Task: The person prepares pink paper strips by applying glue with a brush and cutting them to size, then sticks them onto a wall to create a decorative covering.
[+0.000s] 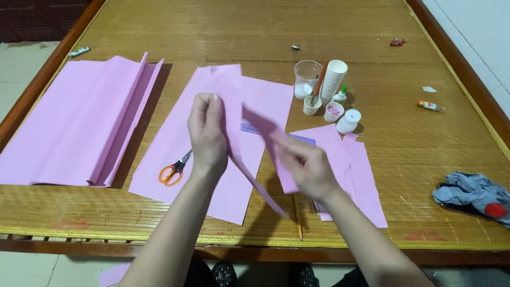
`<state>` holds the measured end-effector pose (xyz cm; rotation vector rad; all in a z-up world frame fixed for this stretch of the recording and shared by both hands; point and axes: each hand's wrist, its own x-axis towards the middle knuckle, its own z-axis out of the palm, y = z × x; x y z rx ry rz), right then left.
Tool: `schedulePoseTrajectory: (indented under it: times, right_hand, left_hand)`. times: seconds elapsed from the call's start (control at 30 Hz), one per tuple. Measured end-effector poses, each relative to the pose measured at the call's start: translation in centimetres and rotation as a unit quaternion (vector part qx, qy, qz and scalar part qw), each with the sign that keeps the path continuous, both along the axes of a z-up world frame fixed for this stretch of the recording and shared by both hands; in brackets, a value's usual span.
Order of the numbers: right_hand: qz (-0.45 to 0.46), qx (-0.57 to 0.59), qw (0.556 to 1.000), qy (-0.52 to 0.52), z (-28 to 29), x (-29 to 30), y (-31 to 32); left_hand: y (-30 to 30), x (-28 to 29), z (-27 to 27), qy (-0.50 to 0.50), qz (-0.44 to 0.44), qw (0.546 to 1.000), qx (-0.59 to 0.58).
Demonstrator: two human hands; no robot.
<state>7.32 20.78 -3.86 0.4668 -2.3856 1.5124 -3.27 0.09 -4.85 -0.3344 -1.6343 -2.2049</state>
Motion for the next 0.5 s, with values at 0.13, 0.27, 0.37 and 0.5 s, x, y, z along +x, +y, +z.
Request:
schedulePoseTrajectory:
  times: [0.13,0.27,0.37,0.5]
  right_hand:
    - [-0.085,-0.053,0.989,-0.107,0.3,-1.6,2.7]
    - [-0.077,-0.118,0.972,-0.186,-0.3,-2.3,5.5]
    - [-0.068,-0.157,0.945,-0.277,0.0,-1.9,6.4]
    - [-0.052,-0.125,0.929,-0.344,-1.2,-2.6,7.6]
  left_hand:
    - [2.3,4.2,4.0,0.015,0.034,0.997,-0.072]
    - [2.8,4.4,3.5,-0.071,0.009,0.994,-0.079]
    - [3.2,4.6,3.3,-0.118,-0.017,0.992,-0.049]
    - [3.9,5.3,4.3,-0.190,-0.065,0.979,0.018]
